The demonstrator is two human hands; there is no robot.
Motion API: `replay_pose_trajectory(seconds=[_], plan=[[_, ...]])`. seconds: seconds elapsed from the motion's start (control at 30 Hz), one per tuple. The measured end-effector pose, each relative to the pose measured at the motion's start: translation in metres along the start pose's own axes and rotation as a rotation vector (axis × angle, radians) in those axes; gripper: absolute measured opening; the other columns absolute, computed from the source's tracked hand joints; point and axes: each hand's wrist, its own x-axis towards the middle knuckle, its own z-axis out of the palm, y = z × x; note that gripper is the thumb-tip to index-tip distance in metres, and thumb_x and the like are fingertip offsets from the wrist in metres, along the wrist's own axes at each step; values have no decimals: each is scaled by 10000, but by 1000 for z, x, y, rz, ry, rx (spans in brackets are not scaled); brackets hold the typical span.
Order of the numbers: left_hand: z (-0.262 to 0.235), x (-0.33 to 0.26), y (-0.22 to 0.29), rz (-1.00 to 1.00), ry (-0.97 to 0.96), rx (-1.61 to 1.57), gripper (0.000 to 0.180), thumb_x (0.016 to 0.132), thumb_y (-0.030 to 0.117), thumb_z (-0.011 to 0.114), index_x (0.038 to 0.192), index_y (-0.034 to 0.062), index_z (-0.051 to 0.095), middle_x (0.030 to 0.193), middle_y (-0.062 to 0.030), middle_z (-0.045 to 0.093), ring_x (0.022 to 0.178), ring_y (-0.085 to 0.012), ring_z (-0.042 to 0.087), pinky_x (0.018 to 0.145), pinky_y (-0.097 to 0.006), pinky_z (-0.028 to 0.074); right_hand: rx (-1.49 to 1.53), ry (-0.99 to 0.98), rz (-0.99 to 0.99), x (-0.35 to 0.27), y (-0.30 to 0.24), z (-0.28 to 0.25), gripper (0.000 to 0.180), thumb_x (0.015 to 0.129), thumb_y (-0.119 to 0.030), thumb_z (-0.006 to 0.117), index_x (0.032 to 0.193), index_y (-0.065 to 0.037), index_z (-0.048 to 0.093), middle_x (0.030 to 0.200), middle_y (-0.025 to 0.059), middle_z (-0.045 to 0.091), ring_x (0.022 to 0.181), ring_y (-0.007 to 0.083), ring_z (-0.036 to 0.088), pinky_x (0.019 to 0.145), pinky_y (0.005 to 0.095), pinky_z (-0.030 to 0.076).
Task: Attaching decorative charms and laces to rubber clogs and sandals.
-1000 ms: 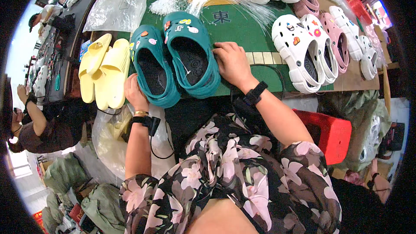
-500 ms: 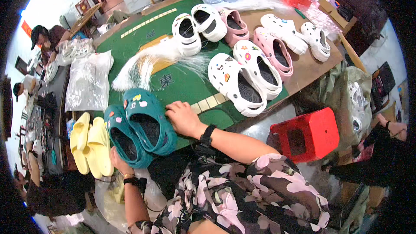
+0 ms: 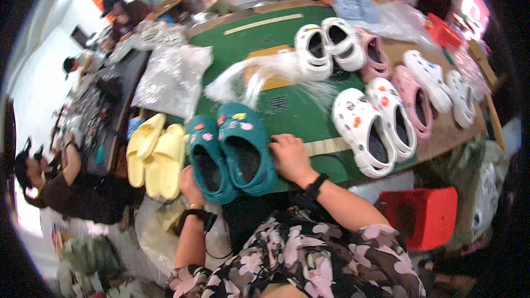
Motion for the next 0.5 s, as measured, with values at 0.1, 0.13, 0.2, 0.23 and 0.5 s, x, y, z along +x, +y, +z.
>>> replay_pose_trajectory(seconds=[0.1,0.13,0.2,0.23,0.5], plan=[[1,-1,-3,59,24,-12,154,808,-3,532,921,-15,636,997,-164,645,943,-317,602,836,-395,472,-2,-2,-13,0,-1,0,245,733,-64,614,976,-60,646,1140,98,605,1094,292,532,886,418,421],[1,-1,-3,67,36,-15,156,780,16,541,903,4,635,989,-148,643,929,-322,596,822,-409,468,1,-15,-8,-1,0,1,243,740,-64,617,982,-59,642,1143,95,603,1099,291,530,887,420,418],[0,1,0,92,51,-12,158,755,39,547,886,22,631,976,-133,639,906,-331,587,807,-425,463,-8,-26,-1,0,-2,-2,241,752,-65,623,992,-57,636,1149,92,600,1106,292,525,889,421,414],[0,2,0,106,55,-6,157,757,42,544,887,21,629,971,-134,637,897,-334,585,806,-427,460,-20,-25,2,1,-3,-1,239,757,-65,625,996,-57,633,1152,91,598,1109,292,523,889,420,412],[-3,3,0,84,60,-27,150,760,55,551,886,43,633,968,-107,636,895,-311,586,807,-400,464,-18,-40,-26,3,0,2,234,753,-25,613,986,-44,626,1153,94,593,1107,297,522,893,420,404]])
